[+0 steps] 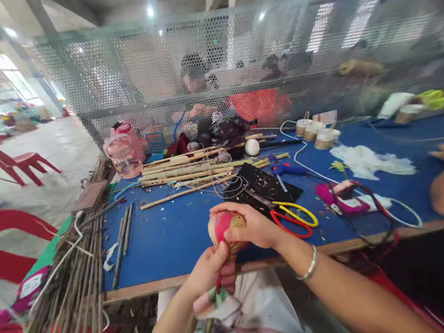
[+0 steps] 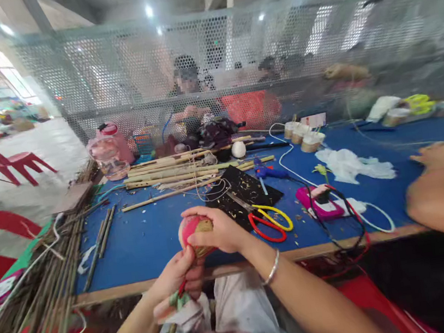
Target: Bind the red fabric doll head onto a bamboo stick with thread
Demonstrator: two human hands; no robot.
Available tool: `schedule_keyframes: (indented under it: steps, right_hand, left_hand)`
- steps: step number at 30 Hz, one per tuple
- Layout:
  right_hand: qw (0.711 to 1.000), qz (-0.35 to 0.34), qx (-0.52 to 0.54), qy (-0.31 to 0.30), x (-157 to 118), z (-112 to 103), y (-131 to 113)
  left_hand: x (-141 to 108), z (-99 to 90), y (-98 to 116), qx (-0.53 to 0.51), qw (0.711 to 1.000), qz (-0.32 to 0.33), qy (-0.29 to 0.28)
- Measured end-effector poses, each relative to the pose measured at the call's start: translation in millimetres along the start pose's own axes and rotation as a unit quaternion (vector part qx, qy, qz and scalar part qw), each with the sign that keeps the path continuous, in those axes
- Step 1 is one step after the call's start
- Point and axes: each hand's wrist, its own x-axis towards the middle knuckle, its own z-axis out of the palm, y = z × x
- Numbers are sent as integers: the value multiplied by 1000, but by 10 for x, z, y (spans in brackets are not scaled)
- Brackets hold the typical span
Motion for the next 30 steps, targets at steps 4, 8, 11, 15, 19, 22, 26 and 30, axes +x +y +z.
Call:
schedule_keyframes:
  steps: [4, 8, 11, 15, 19, 22, 26, 30]
  right_hand:
    - [1000, 3, -17, 11, -32, 164, -81]
    - [996, -20, -8, -89, 82, 84, -64]
    - [994, -17, -93, -64, 376, -136, 54]
    - [898, 27, -434, 62, 977, -315, 274]
    - [849, 35, -523, 61, 1355, -185, 341]
    - [880, 15, -474, 27, 1219, -61, 159]
    - [929, 34, -341, -136, 620, 71, -207]
    - [919, 4, -344, -190, 89, 356, -346]
  left_hand:
    - [-147, 8, -58, 84, 995, 38, 25]
    - [-285, -65, 13, 95, 992, 45, 74]
    - [-397, -197, 140, 55, 988, 67, 128]
    - [-481, -380, 324, 30, 981, 97, 162]
    - [-501, -541, 451, 7, 977, 121, 178]
    - [-573, -653, 525, -4, 972, 133, 193]
    - [-670, -628, 632, 48, 962, 156, 220]
    - [-594, -350, 657, 92, 969, 127, 193]
